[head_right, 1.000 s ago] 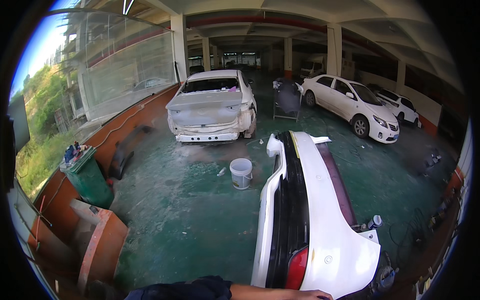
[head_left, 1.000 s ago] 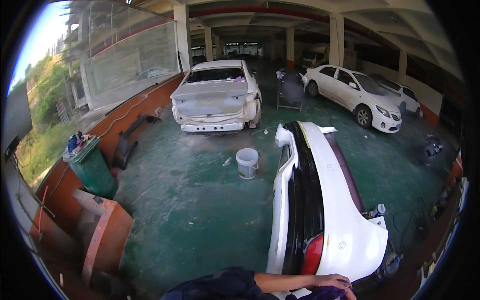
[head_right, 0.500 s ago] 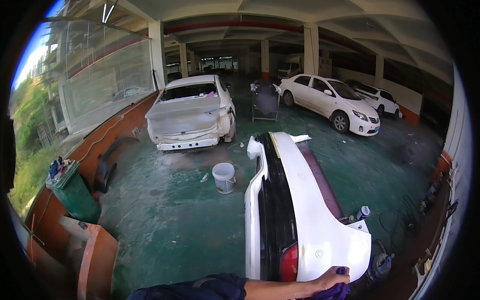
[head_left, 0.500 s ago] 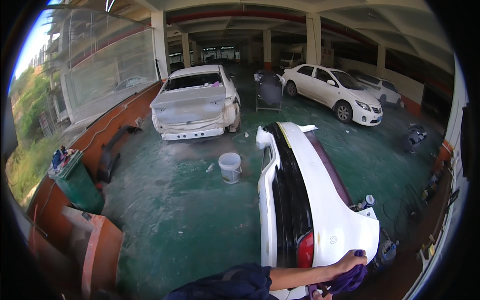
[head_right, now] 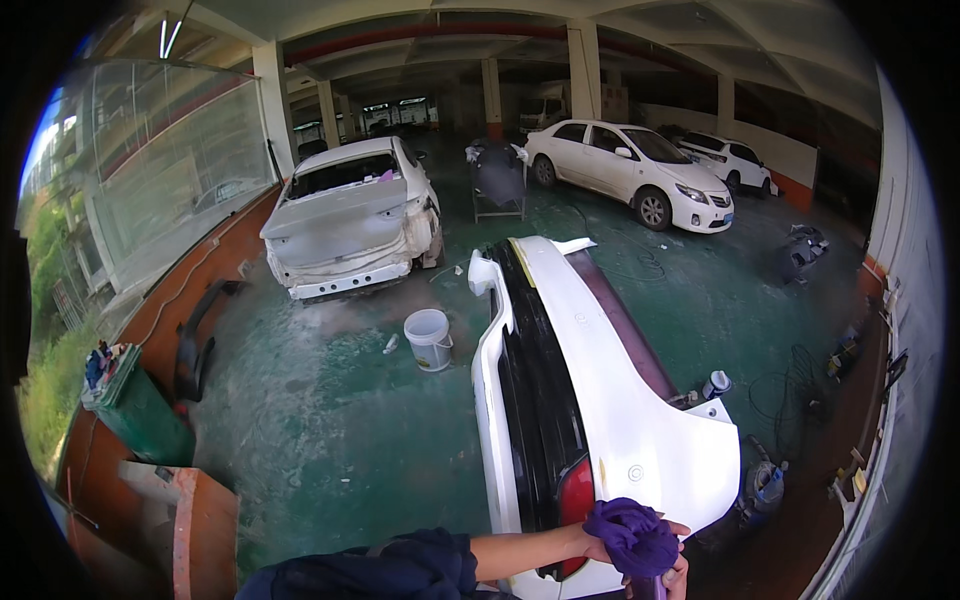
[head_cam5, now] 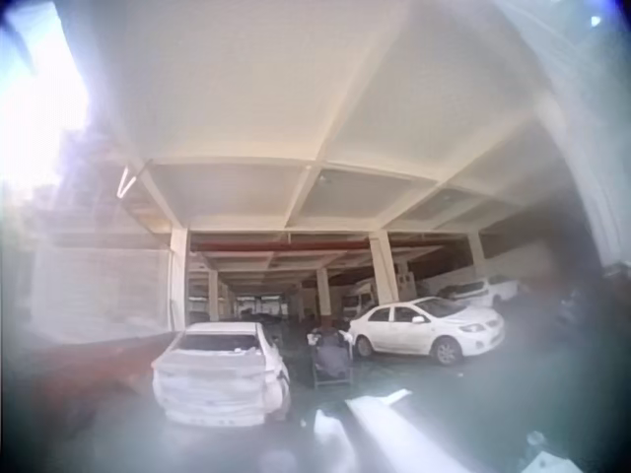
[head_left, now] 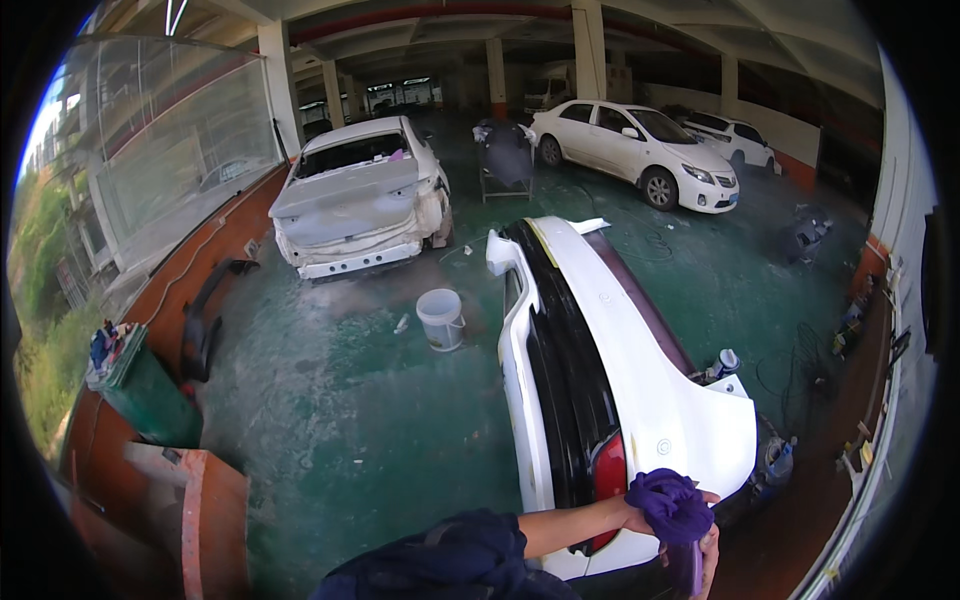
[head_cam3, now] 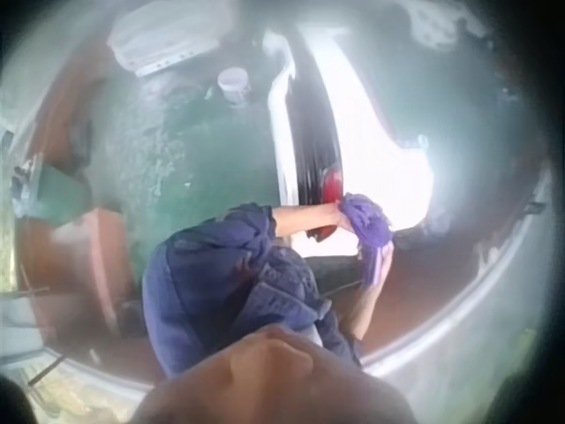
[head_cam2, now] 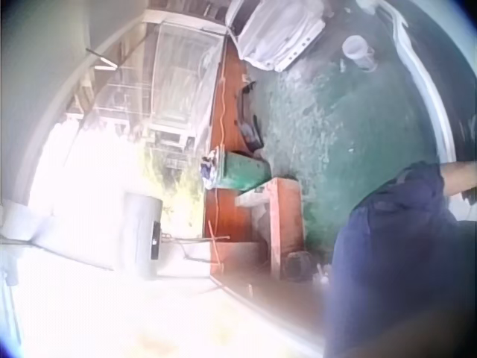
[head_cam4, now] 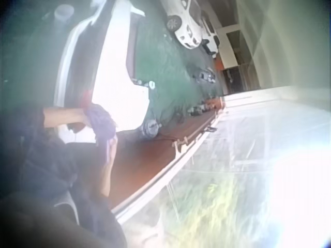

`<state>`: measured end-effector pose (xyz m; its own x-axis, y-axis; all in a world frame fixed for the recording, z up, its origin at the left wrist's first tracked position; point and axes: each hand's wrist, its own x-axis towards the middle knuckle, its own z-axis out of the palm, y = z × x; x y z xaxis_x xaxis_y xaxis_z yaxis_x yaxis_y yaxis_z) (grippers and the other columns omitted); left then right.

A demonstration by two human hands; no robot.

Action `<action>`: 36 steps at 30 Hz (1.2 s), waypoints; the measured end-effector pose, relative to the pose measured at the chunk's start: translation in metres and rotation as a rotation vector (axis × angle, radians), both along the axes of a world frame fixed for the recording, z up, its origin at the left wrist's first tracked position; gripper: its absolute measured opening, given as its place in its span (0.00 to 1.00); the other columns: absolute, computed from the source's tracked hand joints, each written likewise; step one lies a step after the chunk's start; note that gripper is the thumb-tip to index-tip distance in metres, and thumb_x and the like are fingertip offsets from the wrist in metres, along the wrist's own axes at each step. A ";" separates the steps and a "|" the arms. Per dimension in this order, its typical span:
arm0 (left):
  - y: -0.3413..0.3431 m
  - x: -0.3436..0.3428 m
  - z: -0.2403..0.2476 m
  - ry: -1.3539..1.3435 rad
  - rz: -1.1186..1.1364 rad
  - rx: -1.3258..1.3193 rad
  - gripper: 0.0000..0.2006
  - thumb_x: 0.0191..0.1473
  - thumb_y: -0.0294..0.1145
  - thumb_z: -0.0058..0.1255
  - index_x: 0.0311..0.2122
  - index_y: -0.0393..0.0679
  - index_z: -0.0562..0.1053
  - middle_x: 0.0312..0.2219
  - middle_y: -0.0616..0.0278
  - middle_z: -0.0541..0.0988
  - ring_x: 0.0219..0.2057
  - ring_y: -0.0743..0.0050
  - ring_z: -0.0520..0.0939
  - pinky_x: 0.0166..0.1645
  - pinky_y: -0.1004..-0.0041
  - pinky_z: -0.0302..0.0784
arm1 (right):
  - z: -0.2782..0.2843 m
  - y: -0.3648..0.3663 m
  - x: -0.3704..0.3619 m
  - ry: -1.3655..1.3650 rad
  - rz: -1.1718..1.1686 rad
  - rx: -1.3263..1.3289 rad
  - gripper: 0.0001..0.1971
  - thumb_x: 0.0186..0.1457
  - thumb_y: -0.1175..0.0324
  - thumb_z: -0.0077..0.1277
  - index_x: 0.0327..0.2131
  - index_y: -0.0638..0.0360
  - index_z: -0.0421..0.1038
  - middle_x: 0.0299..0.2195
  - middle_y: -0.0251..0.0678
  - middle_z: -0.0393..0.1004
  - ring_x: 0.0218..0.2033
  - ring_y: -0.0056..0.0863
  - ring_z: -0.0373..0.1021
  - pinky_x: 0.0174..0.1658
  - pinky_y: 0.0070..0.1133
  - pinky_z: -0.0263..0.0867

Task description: The person sands a white car bumper with a green sanding block while wiping the surface with a purple cloth. The person moves along the bumper, alternating between sanding and wiping to remove residue.

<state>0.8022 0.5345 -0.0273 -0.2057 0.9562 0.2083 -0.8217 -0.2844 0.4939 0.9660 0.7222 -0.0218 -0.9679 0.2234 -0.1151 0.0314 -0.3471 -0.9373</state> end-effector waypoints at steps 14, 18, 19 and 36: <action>0.035 0.008 0.013 1.227 0.795 -0.468 0.21 0.47 0.24 0.57 0.49 0.34 0.80 0.41 0.47 0.86 0.41 0.51 0.86 0.50 0.62 0.80 | -0.117 -0.042 0.029 -0.067 -0.290 -0.754 0.31 0.72 0.47 0.40 0.65 0.62 0.69 0.57 0.47 0.79 0.54 0.45 0.79 0.57 0.41 0.79; 0.042 0.025 0.053 1.572 0.555 -0.437 0.29 0.48 0.22 0.59 0.60 0.40 0.78 0.46 0.42 0.86 0.43 0.44 0.88 0.54 0.59 0.83 | -0.146 -0.067 0.004 -0.023 -0.344 -1.011 0.27 0.75 0.51 0.38 0.63 0.62 0.71 0.56 0.45 0.81 0.54 0.42 0.80 0.59 0.40 0.77; 0.035 0.024 0.051 1.692 0.481 -0.463 0.24 0.48 0.23 0.60 0.54 0.40 0.80 0.43 0.44 0.86 0.41 0.44 0.87 0.51 0.58 0.83 | -0.151 -0.075 -0.004 -0.010 -0.336 -1.084 0.26 0.76 0.52 0.38 0.62 0.61 0.72 0.55 0.44 0.81 0.54 0.41 0.80 0.60 0.39 0.77; 0.067 0.047 -0.014 2.284 -0.131 -0.164 0.08 0.39 0.25 0.63 0.28 0.49 0.79 0.25 0.60 0.81 0.29 0.53 0.80 0.30 0.58 0.76 | -0.207 -0.111 0.014 0.219 -0.596 -1.360 0.30 0.80 0.46 0.35 0.70 0.57 0.67 0.64 0.41 0.75 0.61 0.35 0.74 0.67 0.34 0.70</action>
